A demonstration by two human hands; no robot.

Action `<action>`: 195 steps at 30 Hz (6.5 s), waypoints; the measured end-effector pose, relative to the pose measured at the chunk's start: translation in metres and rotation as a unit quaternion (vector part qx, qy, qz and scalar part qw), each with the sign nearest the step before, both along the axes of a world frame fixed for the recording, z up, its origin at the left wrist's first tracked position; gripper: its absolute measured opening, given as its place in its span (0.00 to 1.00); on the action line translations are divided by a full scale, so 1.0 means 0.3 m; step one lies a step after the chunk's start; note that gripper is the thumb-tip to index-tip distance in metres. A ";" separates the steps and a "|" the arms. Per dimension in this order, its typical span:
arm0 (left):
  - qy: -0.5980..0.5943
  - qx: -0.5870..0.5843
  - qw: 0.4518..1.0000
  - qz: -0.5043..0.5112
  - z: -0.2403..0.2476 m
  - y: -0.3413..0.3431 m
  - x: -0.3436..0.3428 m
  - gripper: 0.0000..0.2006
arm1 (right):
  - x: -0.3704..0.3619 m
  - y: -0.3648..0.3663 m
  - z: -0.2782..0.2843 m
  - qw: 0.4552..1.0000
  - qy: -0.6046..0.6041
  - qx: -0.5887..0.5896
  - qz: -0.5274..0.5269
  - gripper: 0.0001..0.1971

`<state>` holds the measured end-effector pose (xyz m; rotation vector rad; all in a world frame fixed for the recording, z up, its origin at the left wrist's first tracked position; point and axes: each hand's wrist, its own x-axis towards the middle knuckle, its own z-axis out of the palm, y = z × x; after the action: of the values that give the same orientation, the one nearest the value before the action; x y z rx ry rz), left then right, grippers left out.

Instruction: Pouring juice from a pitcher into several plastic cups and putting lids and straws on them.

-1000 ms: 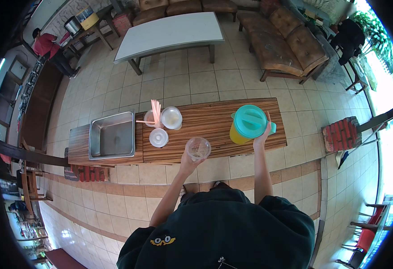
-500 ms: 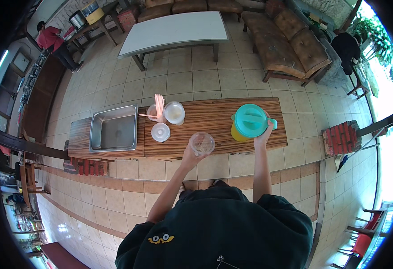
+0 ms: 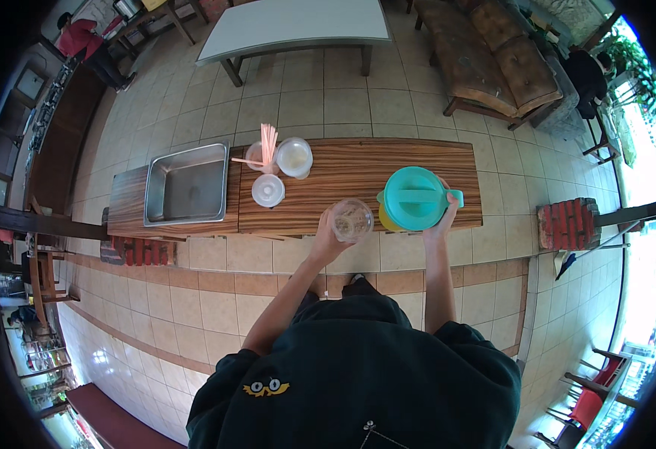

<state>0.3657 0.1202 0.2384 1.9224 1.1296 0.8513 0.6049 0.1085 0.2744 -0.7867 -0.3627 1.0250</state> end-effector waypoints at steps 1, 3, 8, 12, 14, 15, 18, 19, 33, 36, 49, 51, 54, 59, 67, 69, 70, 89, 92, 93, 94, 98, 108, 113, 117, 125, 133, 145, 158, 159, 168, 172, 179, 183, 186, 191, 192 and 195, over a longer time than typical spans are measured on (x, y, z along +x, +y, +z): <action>-0.001 -0.003 1.000 0.001 0.011 -0.006 -0.004 0.38 | -0.017 -0.005 0.030 1.000 -0.014 -0.008 0.001 0.24; -0.022 -0.019 1.000 -0.002 0.035 -0.020 -0.018 0.38 | -0.043 -0.007 0.074 1.000 -0.005 -0.025 0.007 0.24; -0.093 -0.044 0.995 0.001 0.048 -0.054 -0.071 0.38 | -0.104 -0.037 0.160 0.998 -0.013 -0.052 0.021 0.23; -0.143 -0.052 0.988 -0.023 0.105 -0.081 -0.091 0.37 | -0.147 -0.047 0.212 0.999 -0.029 -0.036 0.029 0.24; -0.155 -0.062 0.986 -0.027 0.113 -0.093 -0.109 0.38 | -0.184 -0.058 0.252 0.998 -0.034 -0.038 0.035 0.25; -0.166 -0.072 0.983 -0.036 0.117 -0.099 -0.121 0.38 | -0.203 -0.068 0.278 0.997 -0.053 -0.045 0.035 0.25; -0.166 -0.068 0.983 -0.038 0.140 -0.123 -0.144 0.40 | -0.232 -0.101 0.315 0.995 -0.077 -0.056 0.032 0.25; -0.168 -0.068 0.983 -0.037 0.149 -0.130 -0.154 0.40 | -0.241 -0.104 0.322 0.995 -0.077 -0.055 0.032 0.25; -0.156 -0.041 0.985 -0.059 0.236 -0.166 -0.265 0.39 | -0.351 -0.177 0.407 0.993 -0.101 -0.027 0.048 0.25; -0.154 -0.029 0.986 -0.060 0.251 -0.173 -0.277 0.39 | -0.362 -0.188 0.416 0.993 -0.099 -0.016 0.056 0.25; -0.149 -0.010 0.987 -0.067 0.246 -0.199 -0.293 0.38 | -0.395 -0.226 0.456 0.989 -0.129 -0.054 0.040 0.24; -0.164 -0.018 0.984 -0.062 0.247 -0.203 -0.289 0.35 | -0.387 -0.229 0.456 0.988 -0.134 -0.052 0.047 0.24; -0.144 -0.018 0.987 -0.065 0.257 -0.208 -0.291 0.37 | -0.391 -0.240 0.465 0.987 -0.144 -0.047 0.049 0.24; -0.159 -0.033 0.984 -0.077 0.245 -0.208 -0.291 0.38 | -0.383 -0.254 0.457 0.988 -0.138 -0.042 0.047 0.24; -0.177 -0.026 0.980 -0.082 0.244 -0.205 -0.294 0.36 | -0.377 -0.261 0.449 0.988 -0.142 -0.060 0.023 0.25; -0.161 -0.022 0.984 -0.078 0.252 -0.206 -0.294 0.36 | -0.376 -0.263 0.443 0.988 -0.143 -0.060 0.022 0.25; -0.161 -0.022 0.984 -0.077 0.250 -0.207 -0.296 0.36 | -0.379 -0.264 0.440 0.988 -0.143 -0.060 0.021 0.25; -0.145 -0.014 0.986 -0.077 0.227 -0.213 -0.294 0.40 | -0.364 -0.269 0.445 0.990 -0.122 -0.062 0.027 0.24; -0.137 -0.006 0.987 -0.079 0.222 -0.212 -0.294 0.40 | -0.349 -0.265 0.431 0.990 -0.130 -0.058 0.025 0.25; -0.131 -0.006 0.988 -0.080 0.221 -0.213 -0.294 0.40 | -0.351 -0.266 0.435 0.989 -0.129 -0.062 0.026 0.25; -0.130 -0.005 0.988 -0.079 0.224 -0.212 -0.295 0.40 | -0.352 -0.265 0.438 0.989 -0.128 -0.065 0.026 0.24; -0.129 -0.007 0.988 -0.081 0.224 -0.214 -0.297 0.40 | -0.351 -0.264 0.435 0.989 -0.130 -0.058 0.027 0.24; -0.142 -0.013 0.986 -0.085 0.230 -0.215 -0.302 0.40 | -0.357 -0.271 0.448 0.990 -0.130 -0.044 0.041 0.23; -0.130 -0.018 0.988 -0.083 0.226 -0.217 -0.300 0.40 | -0.350 -0.271 0.441 0.989 -0.130 -0.065 0.029 0.23; -0.139 -0.028 0.986 -0.085 0.222 -0.223 -0.296 0.39 | -0.350 -0.271 0.442 0.990 -0.124 -0.067 0.022 0.24; -0.152 -0.022 0.984 -0.087 0.212 -0.216 -0.291 0.40 | -0.357 -0.266 0.449 0.990 -0.123 -0.053 0.037 0.24; -0.144 -0.006 0.985 -0.090 0.223 -0.213 -0.289 0.40 | -0.350 -0.261 0.439 0.989 -0.131 -0.057 0.039 0.24; -0.149 -0.016 0.985 -0.087 0.230 -0.207 -0.292 0.41 | -0.354 -0.257 0.440 0.988 -0.127 -0.070 0.045 0.24; -0.157 -0.028 0.983 -0.093 0.225 -0.198 -0.288 0.40 | -0.364 -0.251 0.444 0.986 -0.136 -0.089 0.029 0.24; -0.160 -0.028 0.982 -0.093 0.225 -0.199 -0.287 0.39 | -0.360 -0.250 0.439 0.986 -0.138 -0.089 0.033 0.24; -0.159 -0.029 0.983 -0.082 0.229 -0.206 -0.290 0.39 | -0.358 -0.249 0.435 0.987 -0.130 -0.092 0.025 0.24; -0.145 -0.022 0.986 -0.083 0.227 -0.202 -0.289 0.39 | -0.362 -0.246 0.440 0.988 -0.124 -0.092 0.031 0.24; -0.163 -0.015 0.983 -0.082 0.228 -0.203 -0.287 0.39 | -0.363 -0.243 0.430 0.987 -0.130 -0.089 0.033 0.24; -0.157 -0.018 0.984 -0.081 0.228 -0.204 -0.290 0.39 | -0.357 -0.245 0.426 0.986 -0.132 -0.092 0.032 0.24; -0.165 -0.019 0.983 -0.081 0.224 -0.206 -0.293 0.39 | -0.365 -0.246 0.432 0.986 -0.136 -0.092 0.029 0.25; -0.169 -0.036 0.982 -0.083 0.238 -0.210 -0.293 0.39 | -0.383 -0.249 0.453 0.988 -0.123 -0.091 0.028 0.24; -0.170 -0.044 0.981 -0.078 0.237 -0.211 -0.294 0.39 | -0.383 -0.249 0.451 0.988 -0.125 -0.089 0.028 0.24; -0.175 -0.036 0.981 -0.079 0.229 -0.208 -0.292 0.40 | -0.369 -0.249 0.433 0.987 -0.126 -0.091 0.029 0.24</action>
<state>0.2781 0.0577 0.3069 1.6938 0.7762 0.9970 0.4943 0.0338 0.4042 -1.0811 -0.5155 1.0255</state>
